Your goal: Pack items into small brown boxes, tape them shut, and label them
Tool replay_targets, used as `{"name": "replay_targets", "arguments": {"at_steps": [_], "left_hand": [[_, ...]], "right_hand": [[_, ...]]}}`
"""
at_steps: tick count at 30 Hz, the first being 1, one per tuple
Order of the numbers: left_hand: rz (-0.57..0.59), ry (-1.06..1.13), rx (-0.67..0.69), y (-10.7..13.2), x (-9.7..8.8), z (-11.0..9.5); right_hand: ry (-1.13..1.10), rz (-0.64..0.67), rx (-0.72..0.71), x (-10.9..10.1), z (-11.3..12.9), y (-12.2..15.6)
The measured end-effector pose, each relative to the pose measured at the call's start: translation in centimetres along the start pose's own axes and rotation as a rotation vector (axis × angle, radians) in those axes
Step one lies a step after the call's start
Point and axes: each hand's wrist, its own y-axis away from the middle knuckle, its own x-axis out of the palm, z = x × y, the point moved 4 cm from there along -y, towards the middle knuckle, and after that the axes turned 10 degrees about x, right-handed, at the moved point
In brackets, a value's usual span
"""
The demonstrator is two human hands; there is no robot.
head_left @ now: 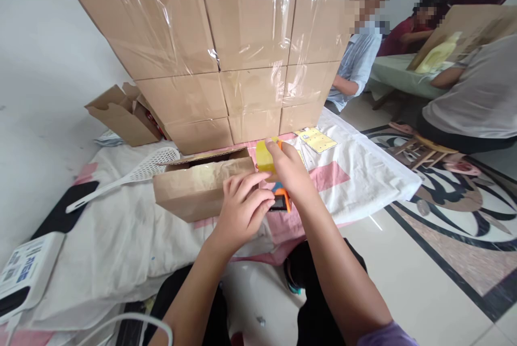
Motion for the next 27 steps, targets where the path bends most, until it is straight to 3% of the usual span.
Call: {"name": "replay_targets", "arguments": {"at_steps": [17, 27], "left_hand": [[0.011, -0.054, 0.041, -0.3, 0.6, -0.2], [-0.1, -0.325, 0.291, -0.1, 0.2, -1.5]], "right_hand": [[0.052, -0.023, -0.064, -0.7, -0.1, -0.5], [0.033, 0.01, -0.038, -0.7, 0.1, -0.2]]}}
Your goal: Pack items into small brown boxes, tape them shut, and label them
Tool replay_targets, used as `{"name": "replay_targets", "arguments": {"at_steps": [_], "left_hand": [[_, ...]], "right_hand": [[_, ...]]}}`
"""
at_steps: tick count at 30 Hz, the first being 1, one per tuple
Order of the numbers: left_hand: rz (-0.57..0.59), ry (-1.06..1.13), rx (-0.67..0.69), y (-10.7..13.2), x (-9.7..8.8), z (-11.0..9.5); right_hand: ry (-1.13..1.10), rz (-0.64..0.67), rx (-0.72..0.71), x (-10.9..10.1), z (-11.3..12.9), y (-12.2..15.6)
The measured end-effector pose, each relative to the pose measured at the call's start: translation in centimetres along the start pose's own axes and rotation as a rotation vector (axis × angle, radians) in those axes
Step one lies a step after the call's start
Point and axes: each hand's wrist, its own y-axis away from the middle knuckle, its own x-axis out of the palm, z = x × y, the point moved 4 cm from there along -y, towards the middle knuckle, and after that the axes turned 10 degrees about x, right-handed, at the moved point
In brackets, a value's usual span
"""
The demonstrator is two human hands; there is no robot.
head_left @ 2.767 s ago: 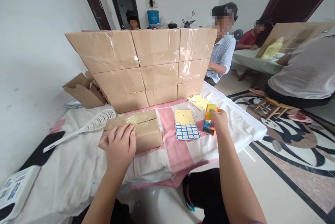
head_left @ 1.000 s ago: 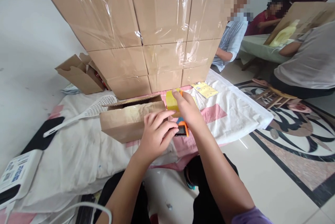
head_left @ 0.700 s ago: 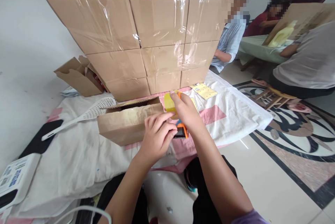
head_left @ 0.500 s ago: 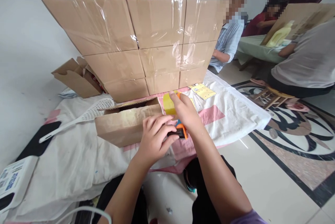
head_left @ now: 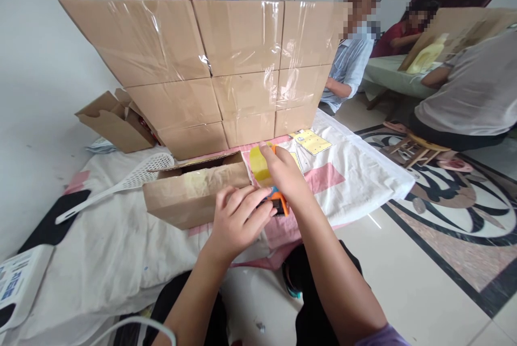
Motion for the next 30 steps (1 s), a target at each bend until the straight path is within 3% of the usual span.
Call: {"name": "replay_targets", "arguments": {"at_steps": [4, 16, 21, 25, 30], "left_hand": [[0.007, -0.034, 0.046, 0.1, 0.0, -0.5], [-0.076, -0.083, -0.081, -0.6, -0.9, -0.4], [-0.048, 0.036, -0.283, -0.2, -0.7, 0.5], [-0.018, 0.368, -0.452, 0.4, 0.1, 0.3], [-0.259, 0.875, -0.861, 0.4, 0.7, -0.4]], "right_hand": [[-0.004, 0.013, -0.01, 0.0, -0.1, 0.0], [-0.037, -0.037, 0.012, -1.4, -1.0, -1.4], [-0.079, -0.038, 0.003, -2.0, -0.5, -0.9], [-0.096, -0.053, -0.04, -2.2, 0.0, -0.6], [-0.142, -0.097, -0.097, -2.5, 0.2, -0.5]]}}
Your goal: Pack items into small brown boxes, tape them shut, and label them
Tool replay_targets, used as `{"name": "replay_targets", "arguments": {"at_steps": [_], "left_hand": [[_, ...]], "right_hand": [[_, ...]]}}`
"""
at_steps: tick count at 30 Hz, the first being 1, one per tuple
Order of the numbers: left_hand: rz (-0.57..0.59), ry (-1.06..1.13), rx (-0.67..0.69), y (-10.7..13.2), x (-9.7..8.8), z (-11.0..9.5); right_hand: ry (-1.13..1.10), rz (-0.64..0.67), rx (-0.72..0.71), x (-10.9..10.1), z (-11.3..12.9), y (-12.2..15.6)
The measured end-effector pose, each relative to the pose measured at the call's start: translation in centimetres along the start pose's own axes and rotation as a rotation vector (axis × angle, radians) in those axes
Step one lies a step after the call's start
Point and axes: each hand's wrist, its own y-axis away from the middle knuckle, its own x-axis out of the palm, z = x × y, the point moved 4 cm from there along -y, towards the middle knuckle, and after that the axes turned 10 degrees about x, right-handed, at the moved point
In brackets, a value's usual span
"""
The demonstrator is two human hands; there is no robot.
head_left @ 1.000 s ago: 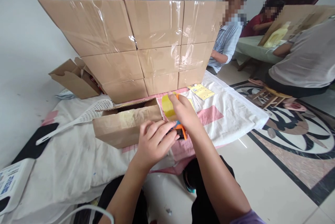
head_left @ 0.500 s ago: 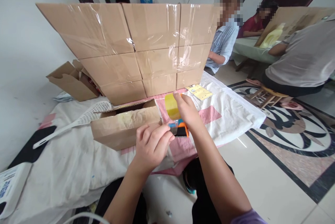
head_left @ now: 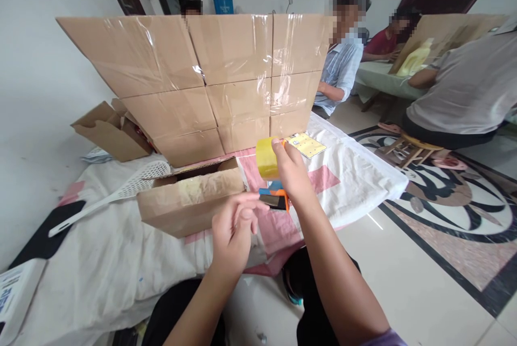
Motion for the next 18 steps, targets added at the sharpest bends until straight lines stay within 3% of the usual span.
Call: {"name": "replay_targets", "arguments": {"at_steps": [3, 7, 13, 18], "left_hand": [[-0.122, 0.144, -0.225, -0.1, 0.5, 0.2], [-0.191, 0.272, -0.418, -0.2, 1.0, 0.7], [-0.106, 0.271, -0.538, 0.3, 1.7, 0.8], [-0.085, 0.204, -0.552, 0.3, 2.1, 0.4]], "right_hand": [[-0.033, -0.033, -0.027, -0.3, 0.3, 0.2], [-0.103, -0.02, -0.077, -0.5, 0.8, 0.4], [-0.096, -0.029, -0.144, -0.6, 0.9, 0.5], [-0.129, -0.006, -0.162, -0.4, 1.0, 0.7]]}}
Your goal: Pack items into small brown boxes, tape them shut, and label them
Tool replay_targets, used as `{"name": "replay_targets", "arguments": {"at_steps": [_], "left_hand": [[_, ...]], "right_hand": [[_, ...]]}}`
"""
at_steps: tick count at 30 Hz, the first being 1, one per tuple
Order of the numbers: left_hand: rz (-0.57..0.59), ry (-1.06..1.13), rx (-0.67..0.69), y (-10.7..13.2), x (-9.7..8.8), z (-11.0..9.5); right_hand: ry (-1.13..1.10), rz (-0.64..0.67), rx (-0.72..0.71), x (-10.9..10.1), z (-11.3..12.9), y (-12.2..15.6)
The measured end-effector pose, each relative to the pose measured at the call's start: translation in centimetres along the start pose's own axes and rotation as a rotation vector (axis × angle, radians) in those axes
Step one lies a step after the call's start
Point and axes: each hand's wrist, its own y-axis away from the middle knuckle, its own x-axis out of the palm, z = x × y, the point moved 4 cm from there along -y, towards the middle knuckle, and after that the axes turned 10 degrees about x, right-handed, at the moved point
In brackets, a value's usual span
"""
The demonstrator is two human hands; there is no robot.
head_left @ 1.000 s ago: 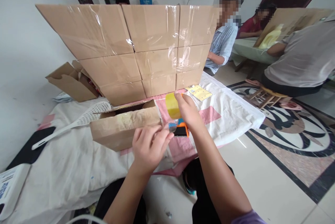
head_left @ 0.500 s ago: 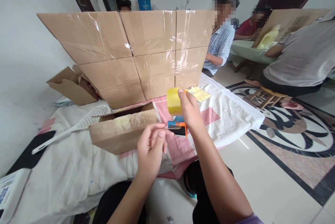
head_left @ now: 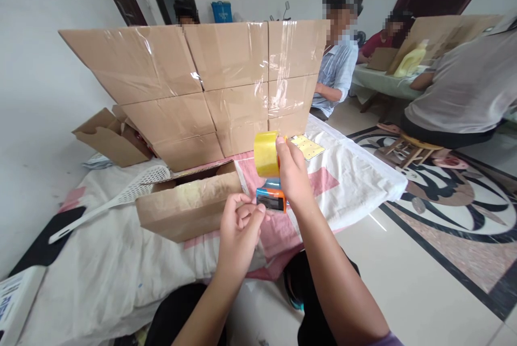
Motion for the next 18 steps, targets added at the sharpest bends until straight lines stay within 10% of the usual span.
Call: {"name": "replay_targets", "arguments": {"at_steps": [18], "left_hand": [[-0.013, 0.044, 0.013, -0.21, -0.23, 0.29]], "right_hand": [[0.023, 0.016, -0.199, -0.46, -0.21, -0.52]]}}
